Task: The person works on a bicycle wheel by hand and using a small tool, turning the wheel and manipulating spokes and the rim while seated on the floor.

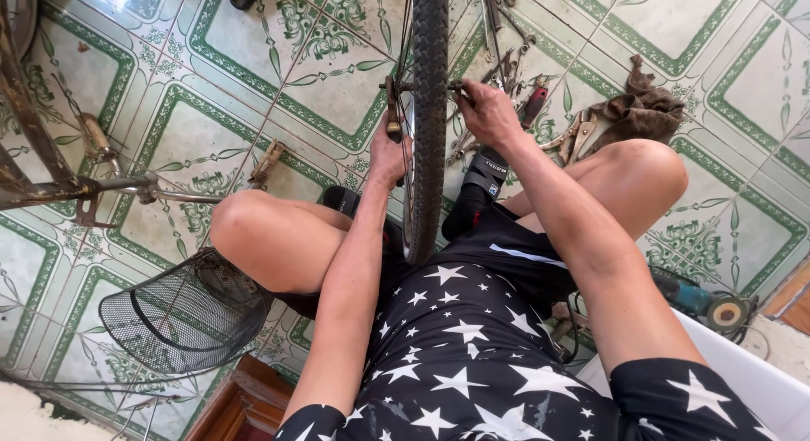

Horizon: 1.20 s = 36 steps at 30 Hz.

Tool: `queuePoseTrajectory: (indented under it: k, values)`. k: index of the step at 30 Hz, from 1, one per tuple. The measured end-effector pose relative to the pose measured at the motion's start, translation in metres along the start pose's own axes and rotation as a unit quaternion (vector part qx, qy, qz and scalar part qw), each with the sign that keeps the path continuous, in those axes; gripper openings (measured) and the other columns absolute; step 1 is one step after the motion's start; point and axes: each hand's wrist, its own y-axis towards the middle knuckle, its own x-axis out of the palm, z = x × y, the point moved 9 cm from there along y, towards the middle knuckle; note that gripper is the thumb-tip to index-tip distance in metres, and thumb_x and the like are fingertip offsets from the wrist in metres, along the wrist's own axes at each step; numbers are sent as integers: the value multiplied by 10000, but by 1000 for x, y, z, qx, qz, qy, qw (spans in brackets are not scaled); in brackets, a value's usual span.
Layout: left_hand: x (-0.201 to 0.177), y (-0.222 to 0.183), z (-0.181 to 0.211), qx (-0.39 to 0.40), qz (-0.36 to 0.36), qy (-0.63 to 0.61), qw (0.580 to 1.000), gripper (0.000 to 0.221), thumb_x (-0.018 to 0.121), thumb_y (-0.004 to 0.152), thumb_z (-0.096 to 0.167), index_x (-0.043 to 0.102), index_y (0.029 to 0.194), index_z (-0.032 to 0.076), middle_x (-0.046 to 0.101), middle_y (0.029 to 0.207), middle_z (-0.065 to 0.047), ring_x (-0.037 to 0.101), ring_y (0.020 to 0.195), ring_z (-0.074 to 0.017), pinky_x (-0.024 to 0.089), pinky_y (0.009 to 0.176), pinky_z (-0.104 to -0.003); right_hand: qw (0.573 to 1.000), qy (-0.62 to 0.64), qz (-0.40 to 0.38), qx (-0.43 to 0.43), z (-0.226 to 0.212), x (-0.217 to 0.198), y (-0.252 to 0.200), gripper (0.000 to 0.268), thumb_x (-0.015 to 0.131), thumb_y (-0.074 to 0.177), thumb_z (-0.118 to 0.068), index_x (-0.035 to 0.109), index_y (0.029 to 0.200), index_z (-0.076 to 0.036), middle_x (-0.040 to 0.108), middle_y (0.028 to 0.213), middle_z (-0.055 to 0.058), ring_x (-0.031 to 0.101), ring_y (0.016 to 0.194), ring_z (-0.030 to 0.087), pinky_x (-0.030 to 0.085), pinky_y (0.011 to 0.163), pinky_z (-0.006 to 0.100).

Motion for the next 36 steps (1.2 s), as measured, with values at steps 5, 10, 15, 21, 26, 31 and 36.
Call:
queuePoseTrajectory:
  k: [5,10,15,21,26,31,36]
  values:
    - [1,14,-17,66,12,-34,997,567,631,885,20,487,1433,28,679,1246,-70,655,1080,-154,499,919,-275,961,-186,62,-198,-32,-27,22,273,645,1087,-174,628,1349,-100,659,1462,78,641,1070,284,558,943,421]
    - [1,11,-15,46,9,-30,998,518,661,921,48,525,1420,14,703,1241,-104,669,1073,-171,514,943,-279,938,-261,46,-224,-41,-32,26,358,666,1033,-185,631,1383,-114,600,1518,47,608,1155,296,506,961,442]
    - [0,6,-6,41,6,-31,999,481,650,921,47,547,1390,28,698,1249,-98,666,1086,-169,506,942,-274,945,-254,46,-202,-28,-22,26,333,639,1067,-195,629,1389,-110,613,1506,56,603,1161,300,507,983,442]
    - [-2,2,0,26,11,3,1000,510,611,899,28,548,1405,39,694,1225,-132,661,1062,-204,502,922,-297,981,-168,-92,39,36,-9,27,271,579,1100,-230,659,1238,-10,723,1145,170,652,978,330,528,896,466]
    - [2,-3,6,11,6,-21,1000,562,636,863,75,546,1417,52,709,1177,-124,692,1013,-204,544,902,-319,931,113,-234,256,42,-11,-11,328,589,1054,-262,725,1080,35,747,876,112,653,708,205,547,655,358]
    - [-2,1,8,51,29,37,998,632,661,871,56,476,1474,48,695,1129,-96,684,980,-188,540,882,-334,883,256,-262,293,1,-16,-41,309,598,1030,-283,673,1107,7,715,874,81,649,698,128,555,655,285]
    - [2,-2,0,-27,5,-27,999,648,632,848,53,480,1478,68,704,1025,-112,681,768,-199,563,674,-346,834,380,-240,320,-5,-5,-45,315,614,1054,-260,637,1145,40,694,901,74,612,709,117,520,612,270]
